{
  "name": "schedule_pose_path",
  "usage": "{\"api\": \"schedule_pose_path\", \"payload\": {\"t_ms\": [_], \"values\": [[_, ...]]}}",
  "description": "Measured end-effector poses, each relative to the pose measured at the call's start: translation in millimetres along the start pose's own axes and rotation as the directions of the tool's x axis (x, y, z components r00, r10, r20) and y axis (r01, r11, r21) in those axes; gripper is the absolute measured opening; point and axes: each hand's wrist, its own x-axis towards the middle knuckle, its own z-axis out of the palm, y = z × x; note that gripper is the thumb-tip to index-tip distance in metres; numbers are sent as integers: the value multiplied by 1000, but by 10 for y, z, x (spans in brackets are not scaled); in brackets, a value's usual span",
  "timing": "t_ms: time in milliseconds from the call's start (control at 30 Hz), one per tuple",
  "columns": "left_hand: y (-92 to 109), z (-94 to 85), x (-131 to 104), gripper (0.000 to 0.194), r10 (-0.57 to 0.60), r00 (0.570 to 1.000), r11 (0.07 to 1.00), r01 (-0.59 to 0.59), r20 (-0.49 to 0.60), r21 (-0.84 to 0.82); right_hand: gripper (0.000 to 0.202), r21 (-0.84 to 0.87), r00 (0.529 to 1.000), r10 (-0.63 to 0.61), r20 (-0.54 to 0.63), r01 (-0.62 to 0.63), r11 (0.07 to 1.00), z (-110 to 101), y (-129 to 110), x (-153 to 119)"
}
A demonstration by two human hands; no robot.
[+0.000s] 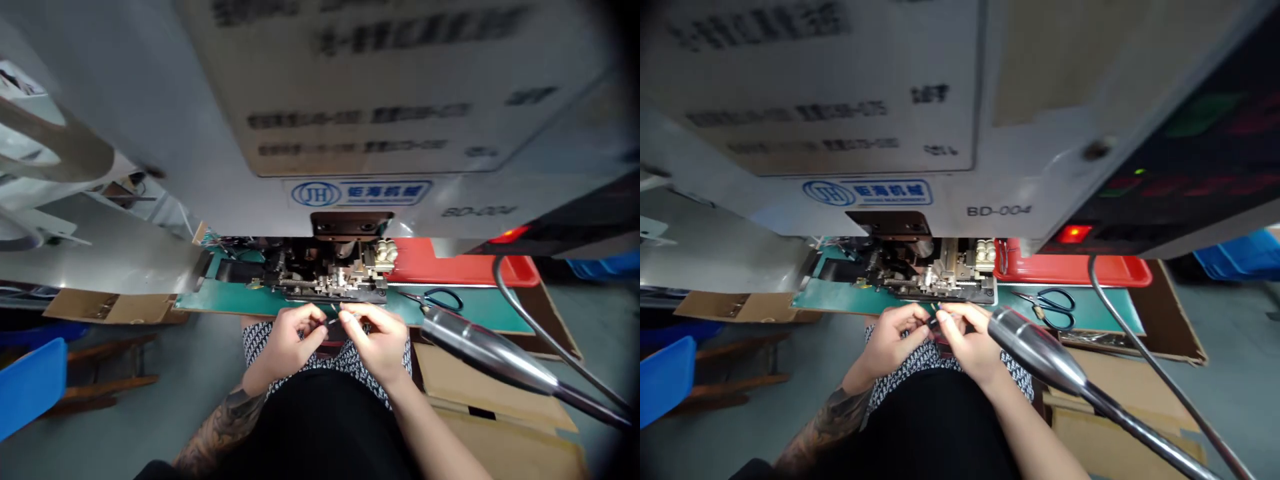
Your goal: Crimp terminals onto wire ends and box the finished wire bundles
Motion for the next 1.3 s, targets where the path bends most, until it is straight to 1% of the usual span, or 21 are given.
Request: {"api": "schedule_pose_path", "payload": {"t_ms": [67,133,200,267,333,367,400,467,567,633,667,700,800,867,900,933,1033,1100,1133,1200,1300], "values": [[10,-60,-58,10,47,999,998,-46,27,-32,10,26,997,-19,68,17,1000,-58,32,-50],[82,-98,-128,9,161,986,987,-161,36,7,12,28,987,-27,156,23,999,-104,98,-113],[217,-68,-196,6,297,950,942,-308,95,131,14,-14,967,-28,254,33,999,-132,184,-183],[375,46,-241,8,393,892,864,-441,222,243,15,-66,953,-31,301,53,996,-147,269,-255],[503,214,-249,14,445,831,794,-538,333,283,13,-93,954,-38,296,68,993,-159,332,-320],[544,301,-240,16,462,808,769,-570,365,288,11,-96,957,-36,287,66,993,-168,352,-348],[569,379,-225,17,469,794,753,-588,387,294,11,-96,960,-29,278,58,994,-180,366,-371],[580,499,-189,22,470,783,736,-603,408,307,10,-90,965,-8,262,33,995,-213,378,-408],[559,588,-159,30,467,778,729,-608,420,316,11,-74,969,25,247,-7,997,-272,382,-438],[545,613,-165,31,477,780,733,-607,404,307,11,-60,969,32,245,-18,998,-309,392,-445],[537,620,-173,28,479,788,742,-598,386,301,12,-48,970,34,242,-23,999,-328,401,-444],[528,625,-185,25,471,805,760,-578,362,297,13,-34,972,32,234,-25,999,-348,412,-442],[474,622,-220,14,415,871,835,-479,261,271,19,10,980,32,196,-35,999,-421,442,-424],[413,604,-235,6,371,910,875,-409,185,259,13,94,975,80,209,-102,990,-480,452,-421],[377,592,-238,3,351,924,886,-381,153,266,12,168,965,122,232,-163,972,-509,456,-429],[339,581,-238,4,334,934,890,-357,129,282,15,259,949,164,269,-235,937,-533,462,-444],[225,582,-229,9,289,950,890,-311,116,332,30,485,879,273,392,-449,750,-565,504,-525],[163,621,-223,13,265,956,898,-291,123,329,37,546,846,341,410,-528,651,-555,552,-586],[140,650,-222,15,248,961,906,-275,123,322,40,562,841,373,392,-540,627,-548,577,-611],[113,716,-223,19,213,971,923,-236,109,305,44,580,845,413,339,-533,616,-542,619,-647],[110,794,-220,24,155,984,941,-174,90,290,43,558,857,434,278,-512,654,-566,644,-673]]}}
